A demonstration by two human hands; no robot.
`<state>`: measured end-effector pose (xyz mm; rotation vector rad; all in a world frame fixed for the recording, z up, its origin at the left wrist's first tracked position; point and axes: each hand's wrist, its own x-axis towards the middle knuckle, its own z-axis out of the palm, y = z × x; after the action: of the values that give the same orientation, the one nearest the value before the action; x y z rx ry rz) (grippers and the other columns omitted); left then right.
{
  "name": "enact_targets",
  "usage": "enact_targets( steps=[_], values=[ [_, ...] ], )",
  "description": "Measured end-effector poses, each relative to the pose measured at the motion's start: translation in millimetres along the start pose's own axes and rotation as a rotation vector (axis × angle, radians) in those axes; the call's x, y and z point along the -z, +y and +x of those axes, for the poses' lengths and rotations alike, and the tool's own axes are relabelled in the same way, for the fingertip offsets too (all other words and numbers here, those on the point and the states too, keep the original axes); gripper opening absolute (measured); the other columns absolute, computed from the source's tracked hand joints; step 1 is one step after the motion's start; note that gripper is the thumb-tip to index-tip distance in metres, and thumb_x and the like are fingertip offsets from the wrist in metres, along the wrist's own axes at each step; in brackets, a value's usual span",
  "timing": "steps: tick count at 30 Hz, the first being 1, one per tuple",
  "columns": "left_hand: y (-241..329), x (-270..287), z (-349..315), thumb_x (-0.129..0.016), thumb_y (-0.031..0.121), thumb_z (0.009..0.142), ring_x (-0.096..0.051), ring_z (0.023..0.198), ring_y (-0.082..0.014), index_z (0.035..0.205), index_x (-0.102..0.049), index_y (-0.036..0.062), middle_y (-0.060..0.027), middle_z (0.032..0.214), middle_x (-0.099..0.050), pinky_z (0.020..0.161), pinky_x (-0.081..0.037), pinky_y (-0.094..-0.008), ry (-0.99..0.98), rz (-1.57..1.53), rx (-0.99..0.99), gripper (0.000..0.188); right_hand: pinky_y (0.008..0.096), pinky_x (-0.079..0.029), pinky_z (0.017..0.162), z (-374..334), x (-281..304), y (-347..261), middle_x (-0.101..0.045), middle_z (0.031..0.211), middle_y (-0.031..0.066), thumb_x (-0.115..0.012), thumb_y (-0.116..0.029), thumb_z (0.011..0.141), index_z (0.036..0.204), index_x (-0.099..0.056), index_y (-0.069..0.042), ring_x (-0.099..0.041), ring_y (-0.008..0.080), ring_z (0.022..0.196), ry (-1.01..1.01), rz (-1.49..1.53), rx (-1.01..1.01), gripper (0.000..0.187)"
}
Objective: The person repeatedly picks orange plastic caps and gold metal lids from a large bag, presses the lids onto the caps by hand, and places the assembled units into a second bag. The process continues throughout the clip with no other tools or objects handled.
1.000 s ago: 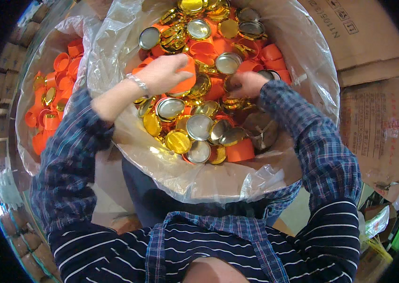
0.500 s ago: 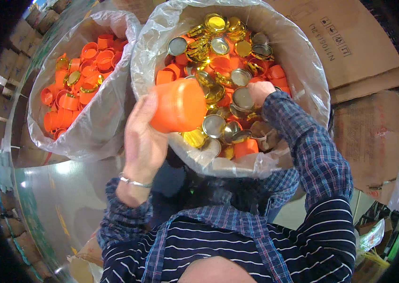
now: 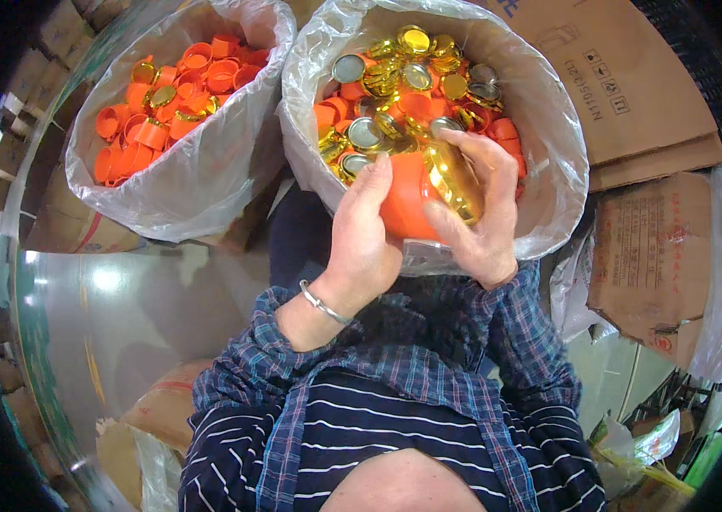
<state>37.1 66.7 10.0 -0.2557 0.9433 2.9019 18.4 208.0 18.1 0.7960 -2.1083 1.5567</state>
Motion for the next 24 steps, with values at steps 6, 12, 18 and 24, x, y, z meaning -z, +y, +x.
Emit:
enact_targets(
  steps=[6,12,18,24],
  values=[
    [9.7,-3.6,-20.0,-0.044,0.037,0.107,-0.06,0.117,-0.022,0.134,-0.05,0.0031,-0.0104,0.127,-0.061,0.103,-0.047,-0.0389,-0.018,-0.014,-0.035,0.044,0.0503,-0.03,0.112,-15.5,-8.5,-12.8,-0.045,0.144,0.0243,-0.05,-0.055,0.095,0.142,-0.046,-0.001,-0.043,0.0417,0.13,-0.061,-0.292,0.129,0.071],
    [-3.5,-2.2,-24.7,-0.047,0.035,0.106,-0.064,0.109,-0.0203,0.127,-0.057,-0.0019,-0.0119,0.122,-0.064,0.097,-0.05,-0.0344,0.031,0.132,-0.134,0.044,0.0488,-0.031,0.112,-34.5,-23.2,-1.6,-0.042,0.145,0.0253,-0.048,-0.037,0.098,0.143,-0.043,0.003,-0.041,0.0407,0.132,0.052,-0.219,0.12,0.06],
    [-6.9,6.1,-18.4,-0.049,0.032,0.106,-0.063,0.105,-0.0162,0.123,-0.06,-0.0032,-0.0101,0.118,-0.065,0.093,-0.05,-0.0305,-0.003,0.401,-0.174,0.041,0.0484,-0.034,0.11,-36.2,-25.8,3.2,-0.044,0.14,0.0261,-0.062,-0.03,0.089,0.143,-0.04,0.003,-0.044,0.0422,0.127,0.081,-0.221,0.08,0.067],
    [10.5,18.0,-2.2,-0.049,0.032,0.106,-0.065,0.108,-0.0207,0.127,-0.055,0.0014,-0.0111,0.12,-0.063,0.096,-0.053,-0.0362,-0.104,0.247,0.287,0.037,0.0403,-0.047,0.099,-27.7,2.6,14.5,-0.061,0.12,0.0164,-0.085,-0.036,0.068,0.13,-0.055,-0.004,-0.06,0.0303,0.114,-0.246,-0.05,-0.049,0.077]
  ],
)
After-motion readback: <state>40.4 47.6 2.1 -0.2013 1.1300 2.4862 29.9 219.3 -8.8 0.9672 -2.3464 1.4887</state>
